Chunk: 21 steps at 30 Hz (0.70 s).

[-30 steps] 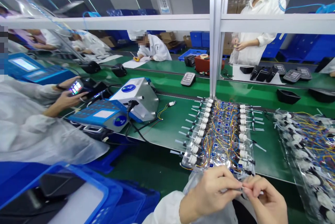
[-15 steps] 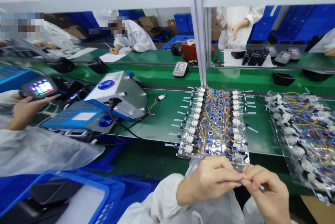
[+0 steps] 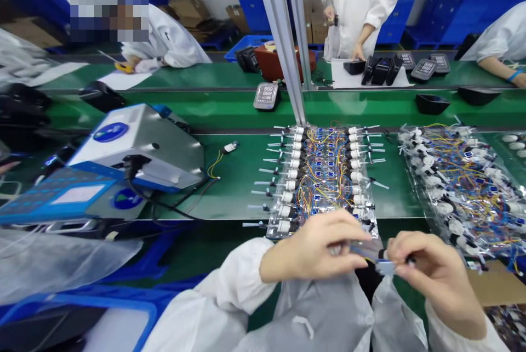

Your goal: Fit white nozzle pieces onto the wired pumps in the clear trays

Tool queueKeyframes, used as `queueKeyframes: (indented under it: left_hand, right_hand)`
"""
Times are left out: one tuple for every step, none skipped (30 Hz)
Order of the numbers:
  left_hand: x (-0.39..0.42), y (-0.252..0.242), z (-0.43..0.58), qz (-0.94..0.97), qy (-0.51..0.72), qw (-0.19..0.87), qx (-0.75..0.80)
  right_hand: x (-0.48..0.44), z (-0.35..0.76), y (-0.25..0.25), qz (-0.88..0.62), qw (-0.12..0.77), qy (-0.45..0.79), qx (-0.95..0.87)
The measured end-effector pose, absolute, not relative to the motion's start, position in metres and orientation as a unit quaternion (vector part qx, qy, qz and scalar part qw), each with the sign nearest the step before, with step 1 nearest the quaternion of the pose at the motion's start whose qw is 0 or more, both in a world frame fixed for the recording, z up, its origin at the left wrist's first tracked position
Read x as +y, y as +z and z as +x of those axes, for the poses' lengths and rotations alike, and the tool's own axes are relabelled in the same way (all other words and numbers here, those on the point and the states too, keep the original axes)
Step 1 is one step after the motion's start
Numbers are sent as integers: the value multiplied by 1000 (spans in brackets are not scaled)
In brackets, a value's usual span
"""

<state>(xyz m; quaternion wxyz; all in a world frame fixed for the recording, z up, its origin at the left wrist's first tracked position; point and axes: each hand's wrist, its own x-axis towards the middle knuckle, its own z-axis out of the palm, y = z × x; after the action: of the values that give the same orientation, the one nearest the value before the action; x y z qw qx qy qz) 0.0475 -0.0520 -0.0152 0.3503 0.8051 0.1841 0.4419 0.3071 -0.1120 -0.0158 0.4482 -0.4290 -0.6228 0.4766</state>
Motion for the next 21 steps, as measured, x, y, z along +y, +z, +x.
queueKeyframes:
  left_hand:
    - [-45, -10, 44, 809, 415, 366, 196]
    - [-38, -5, 40, 816, 386, 380, 204]
    - [-32, -1, 37, 825, 355, 390, 203]
    - [-27, 3, 34, 836, 326, 395, 197]
    - [-23, 6, 32, 847, 304, 395, 185]
    - [-20, 9, 30, 856, 291, 390, 175]
    - [-18, 11, 29, 861, 289, 382, 169]
    - [-17, 13, 29, 864, 295, 372, 165]
    - [-16, 15, 28, 865, 305, 363, 163]
    - [-16, 18, 28, 866, 314, 356, 160]
    - [-15, 20, 29, 866, 319, 353, 153]
    - [-15, 22, 29, 869, 318, 353, 141]
    - [-13, 24, 30, 872, 312, 356, 126]
    - [-11, 25, 32, 873, 305, 363, 112]
    - [-7, 24, 34, 873, 302, 369, 103]
    - [-2, 23, 36, 869, 309, 372, 103]
    - [5, 19, 38, 864, 325, 367, 116]
    - [13, 14, 40, 857, 347, 355, 136]
    - [23, 7, 41, 850, 370, 336, 165]
    - [32, -2, 42, 848, 381, 314, 194]
    - [41, -11, 42, 853, 374, 295, 212]
  right_hand:
    - [-113, 314, -11, -428, 477, 480, -599]
    - [-113, 320, -6, -425, 504, 481, -578]
    - [-113, 326, -1, -420, 526, 478, -564]
    - [-112, 331, 2, -417, 538, 474, -559]
    - [-110, 335, 6, -417, 538, 469, -563]
    - [-108, 338, 8, -422, 529, 461, -574]
    - [-106, 340, 10, -432, 511, 449, -592]
    - [-103, 341, 11, -445, 484, 433, -617]
    - [-100, 341, 13, -457, 448, 411, -649]
    - [-97, 341, 15, -466, 406, 385, -685]
    - [-94, 340, 16, -467, 359, 360, -723]
    - [-92, 340, 19, -460, 314, 338, -759]
    - [-90, 340, 21, -447, 276, 321, -788]
    - [-90, 341, 23, -430, 251, 311, -809]
    - [-90, 343, 25, -415, 241, 308, -821]
    - [-91, 346, 27, -408, 244, 309, -824]
    - [-93, 351, 28, -411, 260, 310, -817]
    - [-94, 356, 27, -424, 286, 317, -799]
    - [-95, 361, 26, -443, 317, 329, -771]
    - [-95, 365, 24, -475, 368, 330, -728]
    - [-94, 370, 21, -500, 420, 338, -678]
